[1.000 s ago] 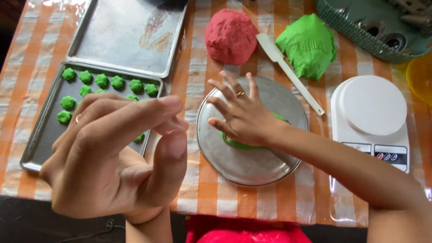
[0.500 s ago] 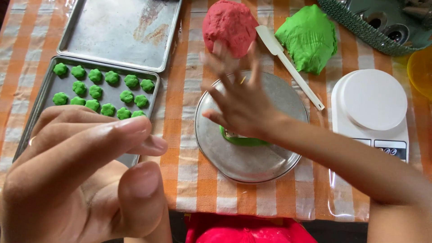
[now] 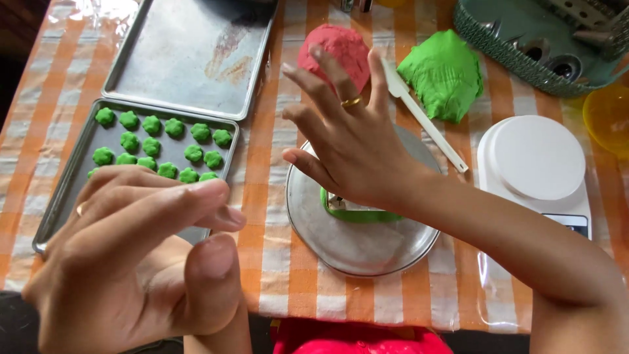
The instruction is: The person rolls a green dough ball on a metal tray, flattens it with a rolling pin, and then uses a cookie press to cut and shape the dough. The shaped dough pieces are placed onto a baking sheet.
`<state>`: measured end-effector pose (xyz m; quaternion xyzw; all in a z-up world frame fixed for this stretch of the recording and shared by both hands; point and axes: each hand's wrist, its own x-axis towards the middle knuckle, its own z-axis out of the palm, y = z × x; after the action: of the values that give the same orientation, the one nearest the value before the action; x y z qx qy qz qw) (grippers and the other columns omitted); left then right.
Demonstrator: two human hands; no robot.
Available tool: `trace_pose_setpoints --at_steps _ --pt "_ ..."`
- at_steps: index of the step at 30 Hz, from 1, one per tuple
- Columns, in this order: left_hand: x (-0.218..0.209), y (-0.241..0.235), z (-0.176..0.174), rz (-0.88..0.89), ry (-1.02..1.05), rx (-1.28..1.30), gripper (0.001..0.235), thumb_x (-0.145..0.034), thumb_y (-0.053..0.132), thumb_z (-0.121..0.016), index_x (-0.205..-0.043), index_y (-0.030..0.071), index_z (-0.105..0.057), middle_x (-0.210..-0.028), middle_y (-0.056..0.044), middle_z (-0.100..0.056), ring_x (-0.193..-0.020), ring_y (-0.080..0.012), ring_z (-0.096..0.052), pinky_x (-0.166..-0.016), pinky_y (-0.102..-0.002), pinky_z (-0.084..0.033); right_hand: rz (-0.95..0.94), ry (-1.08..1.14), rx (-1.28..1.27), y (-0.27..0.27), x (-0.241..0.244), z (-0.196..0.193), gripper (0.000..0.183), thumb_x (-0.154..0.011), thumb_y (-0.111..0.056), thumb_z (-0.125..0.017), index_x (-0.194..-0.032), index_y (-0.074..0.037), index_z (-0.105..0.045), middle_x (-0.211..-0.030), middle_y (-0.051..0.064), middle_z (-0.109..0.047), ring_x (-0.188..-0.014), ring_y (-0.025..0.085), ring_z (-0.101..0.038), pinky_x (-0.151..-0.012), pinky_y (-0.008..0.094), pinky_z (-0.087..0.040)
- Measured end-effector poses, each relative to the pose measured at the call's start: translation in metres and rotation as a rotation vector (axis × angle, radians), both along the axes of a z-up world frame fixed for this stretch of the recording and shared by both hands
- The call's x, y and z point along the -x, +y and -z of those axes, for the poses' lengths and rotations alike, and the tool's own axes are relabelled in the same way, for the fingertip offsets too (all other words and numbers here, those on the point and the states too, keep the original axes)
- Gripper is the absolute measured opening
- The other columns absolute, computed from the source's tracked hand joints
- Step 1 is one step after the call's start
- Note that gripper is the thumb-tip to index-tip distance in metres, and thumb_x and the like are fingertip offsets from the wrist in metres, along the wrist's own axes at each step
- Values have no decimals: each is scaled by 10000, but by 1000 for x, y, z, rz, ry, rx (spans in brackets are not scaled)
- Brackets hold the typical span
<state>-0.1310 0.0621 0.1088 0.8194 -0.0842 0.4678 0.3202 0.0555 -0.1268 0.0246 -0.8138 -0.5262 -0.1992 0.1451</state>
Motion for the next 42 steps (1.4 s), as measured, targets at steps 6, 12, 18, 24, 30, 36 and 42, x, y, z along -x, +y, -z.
trace_pose_setpoints --at_steps 6,12,18,24,30,36,42 --pt "-21 -40 0 -48 -18 79 282 -994 163 -547 -992 -117 -584 -744 -145 -648 -669 -205 -687 -725 -355 -462 87 764 367 14 2 72 803 -957 -639 -105 -1254 -82 -601 -1687 247 -80 -1564 427 64 -1077 833 113" --pt "-23 -53 6 -76 -90 97 305 -1001 171 -536 -965 -128 -583 -716 -151 -627 -655 -215 -681 -722 -357 -442 105 143 120 8 5 90 498 -1092 -595 -383 -1213 -169 -611 -1695 185 -75 -1571 348 72 -1098 870 -26" --pt "-8 -45 -13 -75 194 17 229 -1033 123 -547 -1138 -80 -559 -793 -137 -663 -742 -209 -722 -830 -381 -496 117 51 69 -18 -10 33 615 -1096 -659 -349 -1444 -185 -531 -1718 127 1 -1586 290 99 -1127 865 -84" --pt "-45 -45 8 46 185 -75 254 -1001 92 -525 -1092 -138 -585 -777 -137 -706 -718 -180 -737 -732 -322 -536 290 287 69 -53 -13 56 626 -1050 -639 -130 -1307 -190 -483 -1695 123 -74 -1581 384 23 -1138 826 21" --pt "-151 -98 91 179 -132 -145 244 -989 300 -571 -1103 96 -640 -1104 -108 -655 -1045 -265 -609 -975 -423 -378 377 163 144 -55 -13 88 454 -1054 -445 -468 -1313 -89 -579 -1665 252 -234 -1574 369 -20 -1122 812 -67" --pt "-183 -129 179 72 -142 -129 395 -1042 396 -463 -1352 153 -500 -1422 -93 -463 -1281 -341 -439 -1018 -427 -258 475 515 -11 -75 -30 108 531 -1051 -280 -382 -1542 -78 -359 -1673 148 -193 -1567 378 -31 -1134 763 -153" --pt "-169 -125 142 -145 -27 -370 499 -1092 452 -334 -1459 144 -475 -1596 -150 -354 -1454 -308 -313 -1130 -521 -80 225 672 -604 -96 -27 66 204 -1053 -98 -455 -1257 -106 -461 -1630 231 -274 -1550 498 -127 -1209 639 -143"
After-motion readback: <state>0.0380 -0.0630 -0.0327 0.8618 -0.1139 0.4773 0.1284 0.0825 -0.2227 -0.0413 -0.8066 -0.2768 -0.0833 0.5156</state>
